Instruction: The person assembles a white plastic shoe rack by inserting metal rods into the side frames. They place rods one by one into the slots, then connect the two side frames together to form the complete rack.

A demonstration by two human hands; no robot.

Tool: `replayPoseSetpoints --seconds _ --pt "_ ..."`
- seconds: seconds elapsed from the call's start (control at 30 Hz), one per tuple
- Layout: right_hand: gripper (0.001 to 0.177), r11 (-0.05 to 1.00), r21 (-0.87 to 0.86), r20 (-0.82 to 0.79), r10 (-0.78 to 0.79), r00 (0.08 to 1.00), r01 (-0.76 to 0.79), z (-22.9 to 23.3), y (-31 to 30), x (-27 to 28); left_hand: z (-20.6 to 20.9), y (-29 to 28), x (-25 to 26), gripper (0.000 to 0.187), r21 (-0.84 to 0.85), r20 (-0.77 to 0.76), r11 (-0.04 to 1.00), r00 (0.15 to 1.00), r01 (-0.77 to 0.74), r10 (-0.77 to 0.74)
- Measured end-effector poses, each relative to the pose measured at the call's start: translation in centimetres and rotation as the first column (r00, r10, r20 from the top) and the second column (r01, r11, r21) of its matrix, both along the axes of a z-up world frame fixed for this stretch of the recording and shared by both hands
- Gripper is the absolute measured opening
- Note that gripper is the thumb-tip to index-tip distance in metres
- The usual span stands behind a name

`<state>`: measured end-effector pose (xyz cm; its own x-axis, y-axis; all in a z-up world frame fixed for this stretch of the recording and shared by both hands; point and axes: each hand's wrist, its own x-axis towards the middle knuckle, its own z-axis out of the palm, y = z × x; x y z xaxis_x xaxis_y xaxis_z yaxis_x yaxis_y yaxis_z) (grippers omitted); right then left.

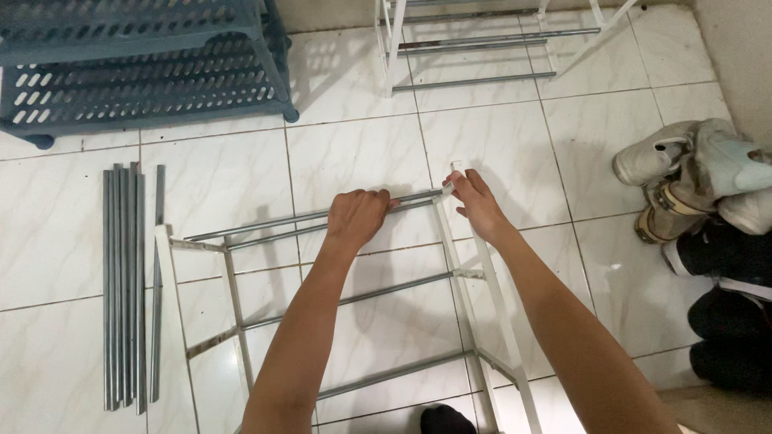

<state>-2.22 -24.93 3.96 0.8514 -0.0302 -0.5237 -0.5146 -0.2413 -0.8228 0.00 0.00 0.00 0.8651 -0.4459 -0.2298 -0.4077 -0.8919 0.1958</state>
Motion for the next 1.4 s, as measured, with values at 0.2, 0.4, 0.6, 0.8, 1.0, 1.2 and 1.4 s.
replayPoseSetpoints --seconds 0.2,0.4,0.6,0.8,1.0,1.2,1.4 --pt "0.053 0.999 0.029 0.008 -0.017 1.0 0.017 0.0 0.0 0.1 1.1 0.2 -1.4 0.023 -0.202 0.386 0.976 0.923 0.08 0.004" --pt "0.052 0.999 0.024 -0.01 -0.031 0.999 0.031 0.3 -0.1 0.1 -0.8 0.5 -1.4 0.015 -0.254 0.451 0.961 0.893 0.109 0.018" --pt "0.053 0.999 0.024 0.005 -0.035 0.999 0.035 0.0 -0.1 0.2 -1.6 1.5 -1.4 0.016 -0.262 0.448 0.961 0.893 0.094 0.035" --pt "0.057 0.998 -0.049 0.015 -0.039 0.999 0.04 0.6 0.3 0.0 0.9 3.1 -1.2 0.014 -0.285 0.484 0.956 0.871 0.069 0.082" --pt "0.051 0.81 -0.586 0.427 0.279 0.86 0.028 4.1 1.4 -1.2 6.8 3.7 -1.8 0.029 -0.192 0.649 0.974 0.76 0.118 0.036" --pt "0.041 0.686 -0.723 0.521 0.619 0.588 -0.082 10.2 8.0 -2.6 14.0 3.9 -2.7 0.023 -0.682 0.505 0.723 0.788 0.112 0.354" --pt "0.039 0.828 -0.407 0.525 0.557 0.643 -0.386 14.2 16.7 -4.5 18.9 5.8 -2.4 0.024 -0.959 0.259 0.258 0.737 0.118 0.625"
